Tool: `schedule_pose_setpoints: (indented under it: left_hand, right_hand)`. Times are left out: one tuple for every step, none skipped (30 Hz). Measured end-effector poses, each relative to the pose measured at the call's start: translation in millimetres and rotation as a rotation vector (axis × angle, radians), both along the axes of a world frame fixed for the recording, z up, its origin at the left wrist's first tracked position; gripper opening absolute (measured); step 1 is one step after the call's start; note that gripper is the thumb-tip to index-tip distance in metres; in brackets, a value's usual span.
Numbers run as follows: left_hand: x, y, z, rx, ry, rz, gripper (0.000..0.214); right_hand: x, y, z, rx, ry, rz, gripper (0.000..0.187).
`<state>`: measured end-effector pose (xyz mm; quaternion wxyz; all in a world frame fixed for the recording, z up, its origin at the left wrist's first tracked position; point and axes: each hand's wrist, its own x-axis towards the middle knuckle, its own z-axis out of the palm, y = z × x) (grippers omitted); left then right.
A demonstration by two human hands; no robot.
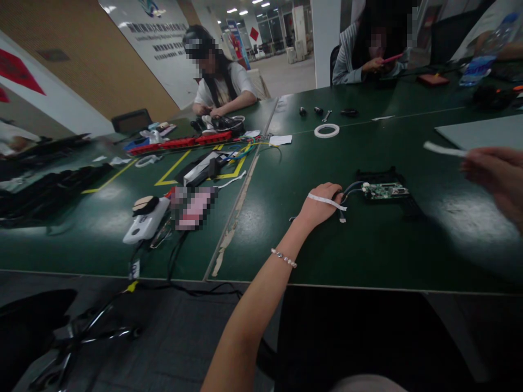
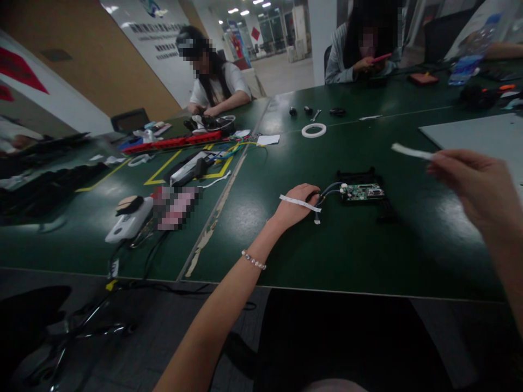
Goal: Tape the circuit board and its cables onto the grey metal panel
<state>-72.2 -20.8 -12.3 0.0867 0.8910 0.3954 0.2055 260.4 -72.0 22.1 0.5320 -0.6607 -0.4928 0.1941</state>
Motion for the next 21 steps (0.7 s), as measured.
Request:
schedule_pose_setpoints:
  left_hand:
    - [0, 0, -0.4, 0.004, -0.006, 0.005, 0.025]
    - [0, 0, -0.9, 0.008, -0.012, 0.013, 0.024]
    - [0, 0, -1.4, 0.01, -0.02, 0.022, 0.022]
    - [0, 0, -1.9, 0.009, -0.03, 0.029, 0.021]
    - [0, 1, -2.3, 0.002, -0.042, 0.033, 0.02]
    - [0, 2, -2.5, -0.009, -0.054, 0.036, 0.02]
    - [0, 4, -2.7, -0.025, -0.06, 0.039, 0.02]
    - [0, 6, -2.9, -0.045, -0.059, 0.046, 0.02]
    - [0, 8, -2.9, -0.065, -0.05, 0.062, 0.02]
    - [0, 11, -2.8, -0.079, -0.038, 0.083, 0.02]
    - [-1, 12, -2.6, -0.086, -0.028, 0.105, 0.019]
    - [-1, 14, -2.2, -0.084, -0.022, 0.123, 0.019]
    - [-1, 14, -1.7, -0.073, -0.024, 0.129, 0.018]
    - [-2, 14, -0.9, -0.058, -0.03, 0.13, 0.018]
    - [-2, 12, 0.0, -0.041, -0.038, 0.128, 0.018]
    - [-2, 11, 0.9, -0.025, -0.046, 0.128, 0.018]
    - [-2, 9, 1.7, -0.015, -0.049, 0.133, 0.018]
    - [-2, 8, 2.2, -0.007, -0.05, 0.139, 0.018]
    - [-2, 7, 2.5, -0.002, -0.053, 0.147, 0.018]
    - [-1, 7, 2.4, 0.001, -0.058, 0.152, 0.019]
    - [0, 7, 2.0, 0.003, -0.064, 0.154, 0.019]
  right_hand:
    - [-25, -1, -1.7, -0.023, 0.075, 0.113, 0.031]
    - [-51, -3, -2.5, -0.072, 0.223, 0.277, 0.029]
    - [-78, -5, -2.6, -0.114, 0.296, 0.405, 0.029]
    - [-103, -8, -2.3, -0.151, 0.309, 0.521, 0.029]
    - [-126, -10, -1.8, -0.165, 0.309, 0.615, 0.029]
    - [-147, -12, -1.5, -0.166, 0.311, 0.684, 0.029]
    - [-164, -13, -1.7, -0.16, 0.321, 0.732, 0.029]
    - [-177, -14, -2.5, -0.158, 0.318, 0.77, 0.028]
    - [-188, -15, -4.0, -0.152, 0.306, 0.801, 0.028]
    - [-196, -15, -6.1, -0.146, 0.291, 0.825, 0.028]
    - [-201, -14, -8.8, -0.146, 0.272, 0.842, 0.028]
    - [-205, -14, -11.8, -0.147, 0.253, 0.847, 0.028]
    - [-207, -14, -15.0, -0.152, 0.241, 0.841, 0.029]
    - [-209, -14, -18.1, -0.163, 0.239, 0.83, 0.031]
    - [-210, -14, -21.0, -0.176, 0.249, 0.817, 0.033]
    - [-210, -14, -23.4, -0.19, 0.268, 0.807, 0.035]
    - [-211, -14, -25.3, -0.204, 0.293, 0.803, 0.037]
    - [-211, -14, -26.6, -0.221, 0.317, 0.805, 0.038]
    - [-211, -14, -27.3, -0.241, 0.335, 0.803, 0.039]
    - [-211, -14, -27.5, -0.26, 0.341, 0.793, 0.04]
    - [-211, -14, -27.1, -0.274, 0.333, 0.781, 0.041]
